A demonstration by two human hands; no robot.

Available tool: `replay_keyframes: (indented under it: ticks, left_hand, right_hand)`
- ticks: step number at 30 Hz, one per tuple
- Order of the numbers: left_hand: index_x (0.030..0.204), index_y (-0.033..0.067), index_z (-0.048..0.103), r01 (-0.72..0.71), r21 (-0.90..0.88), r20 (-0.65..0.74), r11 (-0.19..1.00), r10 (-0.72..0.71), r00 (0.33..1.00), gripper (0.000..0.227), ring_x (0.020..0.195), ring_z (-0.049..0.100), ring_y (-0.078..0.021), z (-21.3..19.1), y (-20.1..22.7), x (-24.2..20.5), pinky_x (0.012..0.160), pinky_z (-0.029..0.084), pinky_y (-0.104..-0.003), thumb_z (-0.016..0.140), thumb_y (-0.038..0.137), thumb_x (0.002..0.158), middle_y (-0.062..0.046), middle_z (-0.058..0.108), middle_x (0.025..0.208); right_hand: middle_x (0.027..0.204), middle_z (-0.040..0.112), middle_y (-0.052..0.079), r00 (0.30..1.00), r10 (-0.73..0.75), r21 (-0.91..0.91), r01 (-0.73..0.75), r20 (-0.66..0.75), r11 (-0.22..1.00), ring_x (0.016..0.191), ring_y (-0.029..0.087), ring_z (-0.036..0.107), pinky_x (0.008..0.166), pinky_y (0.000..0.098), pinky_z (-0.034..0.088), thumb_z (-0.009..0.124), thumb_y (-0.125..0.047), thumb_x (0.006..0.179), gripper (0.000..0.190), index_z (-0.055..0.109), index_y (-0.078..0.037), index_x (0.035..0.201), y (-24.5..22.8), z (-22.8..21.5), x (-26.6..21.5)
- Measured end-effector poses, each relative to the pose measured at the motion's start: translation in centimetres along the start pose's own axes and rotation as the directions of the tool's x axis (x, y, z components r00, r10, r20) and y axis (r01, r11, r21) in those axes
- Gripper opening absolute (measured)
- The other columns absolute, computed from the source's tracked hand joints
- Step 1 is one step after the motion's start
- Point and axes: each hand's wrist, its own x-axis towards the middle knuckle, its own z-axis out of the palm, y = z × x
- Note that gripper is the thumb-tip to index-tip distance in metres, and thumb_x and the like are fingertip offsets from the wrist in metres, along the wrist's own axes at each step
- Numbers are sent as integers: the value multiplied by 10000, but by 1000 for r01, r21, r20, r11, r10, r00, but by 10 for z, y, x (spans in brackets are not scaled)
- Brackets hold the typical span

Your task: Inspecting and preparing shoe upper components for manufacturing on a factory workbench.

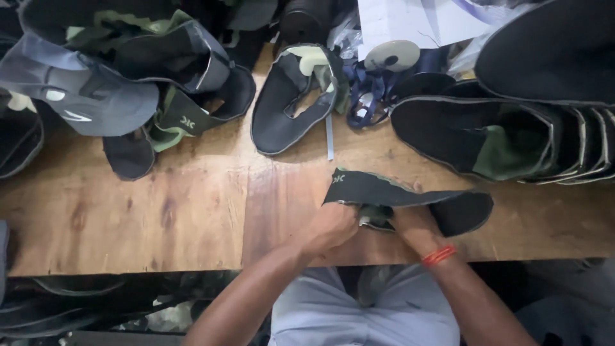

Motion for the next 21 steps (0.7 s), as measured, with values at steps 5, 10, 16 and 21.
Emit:
replay_keyframes:
  ticks: [5, 10, 16, 21]
  left_hand:
    - [861, -27, 702, 225, -232, 167, 946, -190, 968, 329, 893, 674, -413, -45, 18, -1, 858, 520, -509, 510, 219, 965, -274, 704, 924]
    - [1043, -48, 658, 191, -447, 14, 874, -207, 978, 293, 932, 626, -485, -45, 24, -11, 835, 479, -556, 551, 190, 911, -312, 658, 991]
    - [1296, -25, 653, -171, -102, -91, 980, 162, 983, 450, 1074, 610, -405, -18, 16, -17, 937, 477, -492, 520, 110, 888, -254, 660, 1135]
    - [1163, -37, 700, -109, 152, -188, 982, 137, 972, 380, 1148, 603, -368, -46, 38, -16, 1011, 446, -514, 561, 158, 868, -213, 668, 1157]
  right_hand:
    - [1339, 611, 197, 981, 144, 53, -152, 127, 987, 1291, 366, 524, 1128, 539, 329, 675, -161, 748, 559, 622, -31, 1289, -3, -2, -1]
    - [1339, 648, 147, 987, 93, 22, -91, -127, 996, 1262, 312, 589, 1135, 512, 404, 583, -52, 878, 420, 638, -31, 1293, -11, -1, -5]
    - [1370, 622, 193, 980, 199, 108, -199, 16, 974, 1303, 362, 546, 1118, 465, 412, 602, -40, 857, 500, 632, -64, 1356, -7, -20, -4]
    - [1394, 613, 214, 998, -42, 31, 44, -47, 999, 1355, 354, 537, 1112, 467, 440, 610, -79, 898, 451, 612, -41, 1348, -3, -53, -8]
